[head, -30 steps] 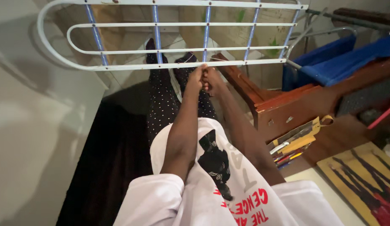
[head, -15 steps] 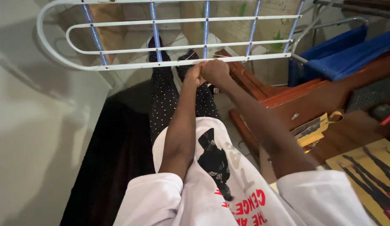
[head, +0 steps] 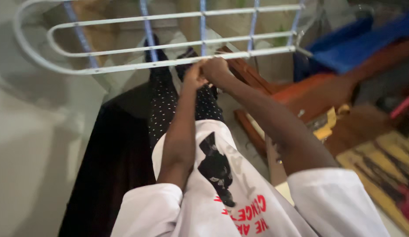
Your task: The person assembles a white metal shoe rack by inserting and tightening screws at multiple joints. They use a knife as a makeshift screwdriver to secure the frame components together.
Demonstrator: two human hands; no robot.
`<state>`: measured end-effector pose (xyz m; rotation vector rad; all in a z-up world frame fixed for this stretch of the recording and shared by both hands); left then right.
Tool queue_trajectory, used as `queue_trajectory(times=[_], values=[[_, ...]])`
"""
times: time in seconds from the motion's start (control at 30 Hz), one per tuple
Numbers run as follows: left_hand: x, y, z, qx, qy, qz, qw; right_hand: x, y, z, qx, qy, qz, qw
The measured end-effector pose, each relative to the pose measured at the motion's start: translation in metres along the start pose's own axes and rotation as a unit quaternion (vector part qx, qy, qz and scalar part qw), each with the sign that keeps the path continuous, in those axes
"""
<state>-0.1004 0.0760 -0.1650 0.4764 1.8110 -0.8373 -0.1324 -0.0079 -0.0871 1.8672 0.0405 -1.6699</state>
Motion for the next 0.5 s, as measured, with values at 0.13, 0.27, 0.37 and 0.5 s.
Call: queue_trajectory(times=[0.13, 0.27, 0.37, 0.5], values=[[0.005, -0.003, -0.001, 0.006, 0.074, -0.107, 0.992, -0.013, 0.034, -0.015, 0.051, 0.007, 0.052, 0.997], [0.002, -0.002, 0.035, 0.085, -0.018, -0.076, 0.993, -0.030, 0.017, 0.009, 0.346, -0.156, 0.189, 0.906], [0.000, 0.014, 0.040, 0.177, -0.037, 0.034, 0.983, -0.018, -0.016, -0.012, 0.547, -0.056, 0.118, 0.827], [-0.006, 0.009, 0.047, 0.161, -0.058, 0.031, 0.985, 0.004, -0.084, -0.048, 0.925, -0.202, -0.003, 0.322]])
Point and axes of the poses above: each hand's wrist, its own x-axis towards the middle knuckle, its own y-axis out of the back of the hand, z = x × y, the point moved 10 cm from there along x, towards the middle knuckle, and after that the axes turned 2 degrees about -y, right-handed, at the moved point
